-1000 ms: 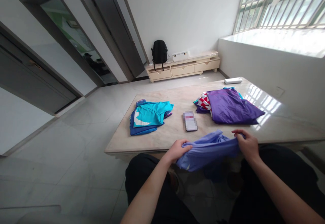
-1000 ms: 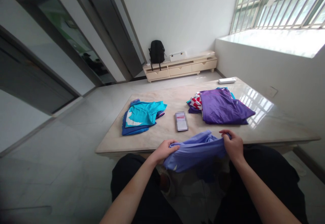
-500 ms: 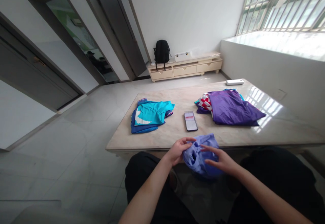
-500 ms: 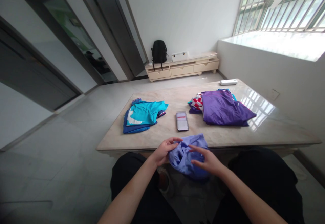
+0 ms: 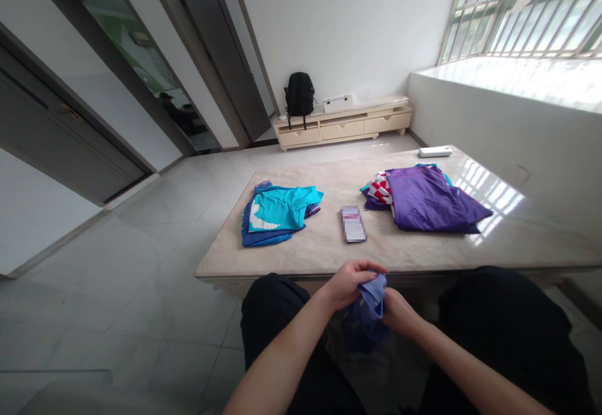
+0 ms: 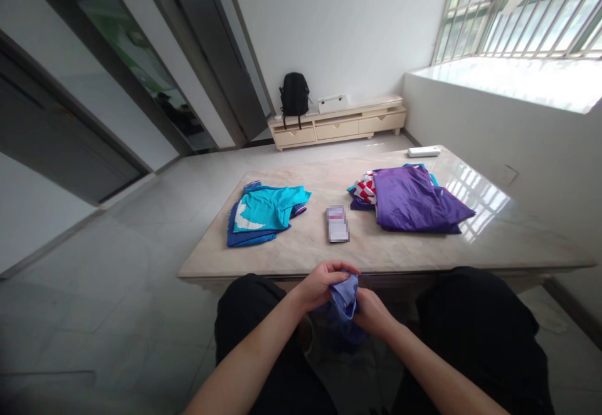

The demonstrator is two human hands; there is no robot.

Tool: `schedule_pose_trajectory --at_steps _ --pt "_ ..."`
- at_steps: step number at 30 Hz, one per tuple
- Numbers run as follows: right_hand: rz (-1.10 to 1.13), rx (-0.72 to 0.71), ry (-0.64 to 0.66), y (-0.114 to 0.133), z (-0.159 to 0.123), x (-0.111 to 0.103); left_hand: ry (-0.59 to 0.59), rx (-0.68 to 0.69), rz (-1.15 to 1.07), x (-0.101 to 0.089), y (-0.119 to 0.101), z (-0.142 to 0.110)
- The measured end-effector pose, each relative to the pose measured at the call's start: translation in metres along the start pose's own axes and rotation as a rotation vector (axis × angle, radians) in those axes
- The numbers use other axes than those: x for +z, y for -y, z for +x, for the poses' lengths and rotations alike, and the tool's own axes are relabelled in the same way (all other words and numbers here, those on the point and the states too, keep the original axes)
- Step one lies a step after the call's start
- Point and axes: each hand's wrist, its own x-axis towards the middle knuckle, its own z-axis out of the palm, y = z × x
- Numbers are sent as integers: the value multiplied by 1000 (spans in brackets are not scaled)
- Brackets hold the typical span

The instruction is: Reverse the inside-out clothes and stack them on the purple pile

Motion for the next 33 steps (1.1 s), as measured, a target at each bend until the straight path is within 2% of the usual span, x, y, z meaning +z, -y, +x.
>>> schedule_pose_trajectory --at_steps 6,13,18,25,27,30,33 --pt "16 7 77 -2 -10 -18 -84 -43 -4 -14 -10 -19" --pt "-47 136 21 -14 -8 -20 -96 -12 -141 -29 4 -34" --pt "-91 198 -79 -18 -2 -23 -246 133 -282 -38 8 -28" --pt "-89 191 -158 -37 -6 -49 -388 274 -350 -48 -9 -18" --pt "-91 171 -161 -39 -9 -56 -386 286 -299 -50 -10 -19" --pt "-90 140 -204 -35 -14 -65 -337 289 -94 -53 -6 -24" --pt "-53 76 -360 -27 -18 -79 -295 305 193 -58 2 -29"
